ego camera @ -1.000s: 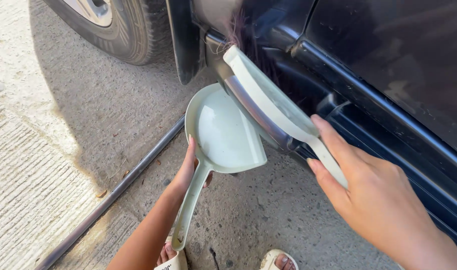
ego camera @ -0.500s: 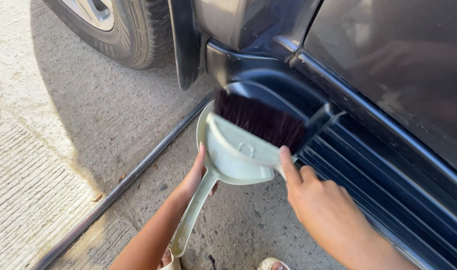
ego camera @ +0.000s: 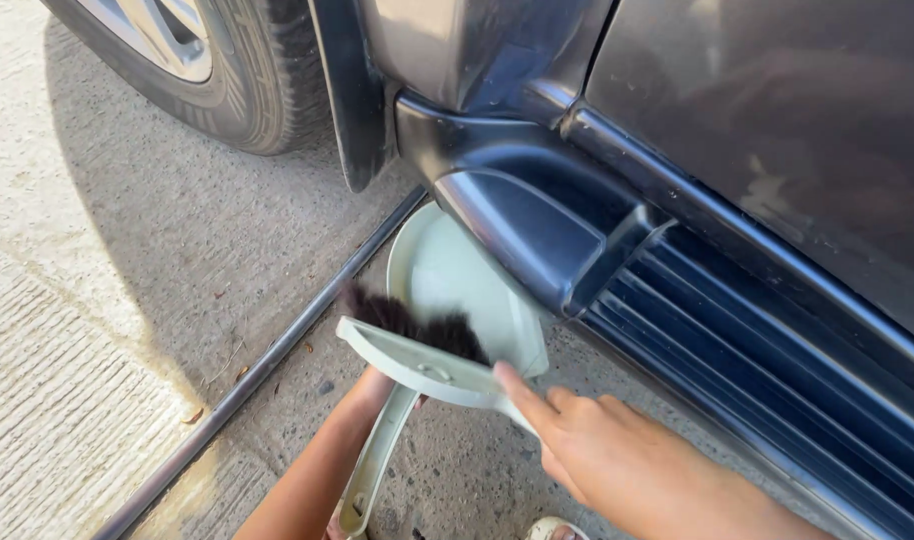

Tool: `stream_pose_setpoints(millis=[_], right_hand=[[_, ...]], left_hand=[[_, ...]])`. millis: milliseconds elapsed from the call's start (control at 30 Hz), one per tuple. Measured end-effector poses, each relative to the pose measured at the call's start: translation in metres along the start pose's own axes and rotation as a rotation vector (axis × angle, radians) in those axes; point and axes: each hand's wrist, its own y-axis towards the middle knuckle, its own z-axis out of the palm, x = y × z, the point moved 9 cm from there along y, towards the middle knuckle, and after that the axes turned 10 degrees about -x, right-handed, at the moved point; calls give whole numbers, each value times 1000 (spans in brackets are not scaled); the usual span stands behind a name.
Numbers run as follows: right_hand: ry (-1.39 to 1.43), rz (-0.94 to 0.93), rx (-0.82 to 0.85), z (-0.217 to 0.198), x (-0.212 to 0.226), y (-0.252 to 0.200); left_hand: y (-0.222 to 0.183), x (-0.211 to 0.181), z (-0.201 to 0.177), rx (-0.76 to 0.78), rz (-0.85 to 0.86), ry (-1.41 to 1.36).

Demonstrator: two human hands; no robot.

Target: Clean the side step of a vehicle using a small brush and dustpan

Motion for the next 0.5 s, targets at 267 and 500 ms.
stream_pose_setpoints(millis=[267, 500], right_hand=[[-434, 153, -539, -73, -45, -17], [-279, 35, -237, -14, -34, -4]], left_hand=[[-35, -37, 18, -1, 9, -5], [-16, -27, 7, -47, 12, -39]])
